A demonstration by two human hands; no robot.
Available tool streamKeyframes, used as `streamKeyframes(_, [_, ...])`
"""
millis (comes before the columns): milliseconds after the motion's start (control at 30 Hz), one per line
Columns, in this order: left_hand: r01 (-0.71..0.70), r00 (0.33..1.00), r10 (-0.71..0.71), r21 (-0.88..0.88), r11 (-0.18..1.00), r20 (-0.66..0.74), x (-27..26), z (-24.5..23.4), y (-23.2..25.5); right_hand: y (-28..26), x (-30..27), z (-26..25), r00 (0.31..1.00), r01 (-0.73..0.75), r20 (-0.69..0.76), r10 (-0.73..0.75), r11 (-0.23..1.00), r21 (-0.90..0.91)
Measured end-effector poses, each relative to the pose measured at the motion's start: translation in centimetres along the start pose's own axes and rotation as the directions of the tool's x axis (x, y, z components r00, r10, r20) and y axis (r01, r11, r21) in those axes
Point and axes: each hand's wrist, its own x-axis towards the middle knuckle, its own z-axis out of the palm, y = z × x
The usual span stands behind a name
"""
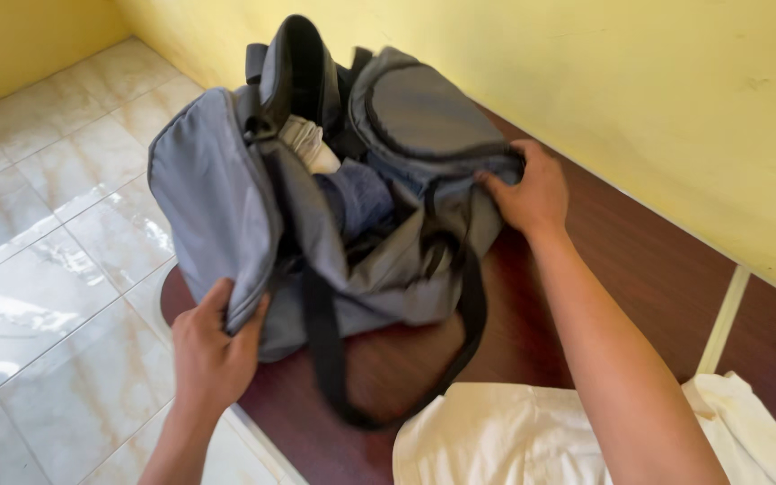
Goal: The person folds a pair of blue shorts and places them into a gray duffel bag. Then, the person lays out a white t-shirt on a wooden table and irons it with a handheld iron, smoothing the fabric and sleeves before folding the shirt.
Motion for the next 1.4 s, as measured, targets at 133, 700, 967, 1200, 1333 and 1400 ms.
streamKeyframes(133, [-0.093, 0.996, 0.093, 0.018, 0.996, 0.009, -0.6, 2.1, 1.0, -0.4, 1.1, 1.4, 0.992, -0.117, -0.064, 0.108, 0.982, -0.152])
streamKeyframes(700, [-0.651, 0.622, 0.614, -0.116, 0.750, 0.486, -17.8, 8.0, 7.9, 10.1, -25.5, -28.8, 0.889, -0.116, 0.421, 0.179, 0.978, -0.172])
streamKeyframes(967, [-0.728, 0.418, 0.525, -0.073, 0.682, 0.741, -13.0, 16.8, 12.4, 12.0, -32.2, -30.4, 0.909, 0.010, 0.392, 0.139, 0.935, -0.353])
streamKeyframes(1200, [-0.685, 0.427, 0.220, 0.156, 0.711, 0.877, -1.4, 29.1, 18.9, 12.6, -25.1, -24.1, 0.842, -0.252, 0.251, 0.477, 0.760, -0.599])
streamKeyframes(1333, [-0.740, 0.420, 0.327, 0.110, 0.664, 0.847, 4.3, 32.6, 18.0, 14.7, -20.9, -22.4, 0.782, -0.358, 0.229, 0.579, 0.720, -0.595])
streamKeyframes(1400, [-0.751, 0.392, 0.352, 0.074, 0.657, 0.850, 6.7, 32.6, 16.0, 16.4, -20.0, -23.1, 0.719, -0.434, 0.219, 0.660, 0.672, -0.600])
